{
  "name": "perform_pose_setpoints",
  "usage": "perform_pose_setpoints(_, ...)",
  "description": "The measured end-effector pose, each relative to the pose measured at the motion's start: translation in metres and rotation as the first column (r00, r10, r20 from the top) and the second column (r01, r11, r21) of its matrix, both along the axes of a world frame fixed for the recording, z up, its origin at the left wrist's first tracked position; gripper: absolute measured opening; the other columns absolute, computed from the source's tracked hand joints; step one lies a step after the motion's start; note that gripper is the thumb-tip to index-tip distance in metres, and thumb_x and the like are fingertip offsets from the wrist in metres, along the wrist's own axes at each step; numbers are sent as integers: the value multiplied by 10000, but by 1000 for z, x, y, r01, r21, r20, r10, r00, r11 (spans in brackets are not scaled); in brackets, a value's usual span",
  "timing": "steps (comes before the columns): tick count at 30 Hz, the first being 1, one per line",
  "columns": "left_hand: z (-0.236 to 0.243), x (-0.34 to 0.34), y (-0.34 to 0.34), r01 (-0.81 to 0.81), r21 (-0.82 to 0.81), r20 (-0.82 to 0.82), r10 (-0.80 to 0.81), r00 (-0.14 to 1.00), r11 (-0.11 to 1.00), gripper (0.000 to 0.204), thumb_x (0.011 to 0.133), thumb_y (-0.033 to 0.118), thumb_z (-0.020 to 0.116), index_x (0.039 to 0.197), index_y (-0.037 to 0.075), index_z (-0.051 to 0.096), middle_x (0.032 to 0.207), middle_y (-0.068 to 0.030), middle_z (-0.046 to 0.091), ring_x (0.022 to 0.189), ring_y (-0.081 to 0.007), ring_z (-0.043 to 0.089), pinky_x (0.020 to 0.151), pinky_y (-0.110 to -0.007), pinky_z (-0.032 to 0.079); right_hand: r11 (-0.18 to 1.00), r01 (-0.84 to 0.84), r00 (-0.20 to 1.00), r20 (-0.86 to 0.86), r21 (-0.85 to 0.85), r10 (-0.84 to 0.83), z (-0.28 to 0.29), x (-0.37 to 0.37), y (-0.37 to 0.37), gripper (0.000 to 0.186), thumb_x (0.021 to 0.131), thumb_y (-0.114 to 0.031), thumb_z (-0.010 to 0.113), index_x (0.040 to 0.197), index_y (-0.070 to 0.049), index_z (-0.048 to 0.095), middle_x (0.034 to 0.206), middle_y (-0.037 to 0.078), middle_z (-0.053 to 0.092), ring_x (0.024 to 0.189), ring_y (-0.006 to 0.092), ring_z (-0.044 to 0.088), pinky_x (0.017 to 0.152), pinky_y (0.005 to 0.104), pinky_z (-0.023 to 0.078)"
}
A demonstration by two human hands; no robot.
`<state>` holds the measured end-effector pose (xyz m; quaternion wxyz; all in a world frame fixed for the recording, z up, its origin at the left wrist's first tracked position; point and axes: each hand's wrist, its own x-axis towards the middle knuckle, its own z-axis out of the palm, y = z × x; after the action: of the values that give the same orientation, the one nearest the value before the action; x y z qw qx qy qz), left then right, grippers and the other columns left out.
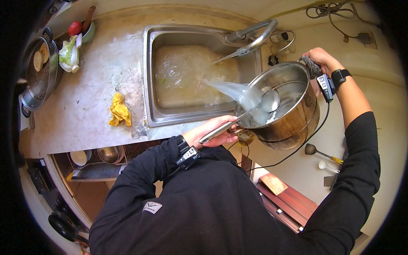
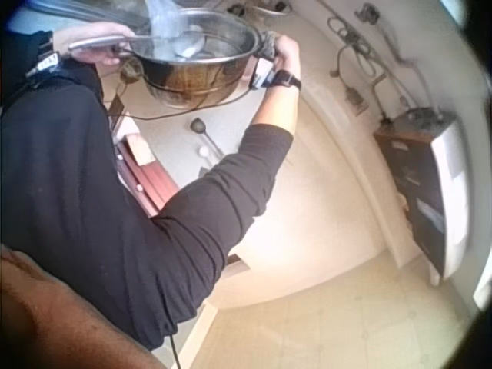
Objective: The person washes a wok and a pot in the kitchen sink using a steel wool scrubber and running water. They scrub the interior and exterior surfaces, rinse under the tap, and place the cleaned items on the counter and stove.
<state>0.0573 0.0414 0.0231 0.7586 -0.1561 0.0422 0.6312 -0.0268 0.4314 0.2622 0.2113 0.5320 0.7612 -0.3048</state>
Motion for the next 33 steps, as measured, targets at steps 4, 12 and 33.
perform_pose_setpoints(4,-6,0,0,-58,76,-33,61,998,995,134,979,267,592,914,150,589,846,16,592,855,-155,549,837,-345,471,1000,-12,995,-96,17,13,-2,-2,1,252,936,-53,479,941,62,703,747,119,685,560,210,636,511,411,527)
perform_pose_setpoints(12,-2,-1,-9,-53,1,40,53,998,999,120,951,235,629,909,139,571,808,-13,583,812,-168,547,771,-355,489,992,-64,998,-2,107,64,-10,-4,-6,219,938,-69,518,864,50,687,749,111,677,602,209,639,537,395,515)
perform_pose_setpoints(33,-2,-97,-77,-287,-441,-726,-149,672,851,183,946,212,640,1006,45,685,916,2,648,869,-89,613,799,-244,508,960,96,777,-583,-264,-238,-190,53,-36,336,924,-97,607,1226,47,634,1119,124,694,952,174,653,864,285,494)
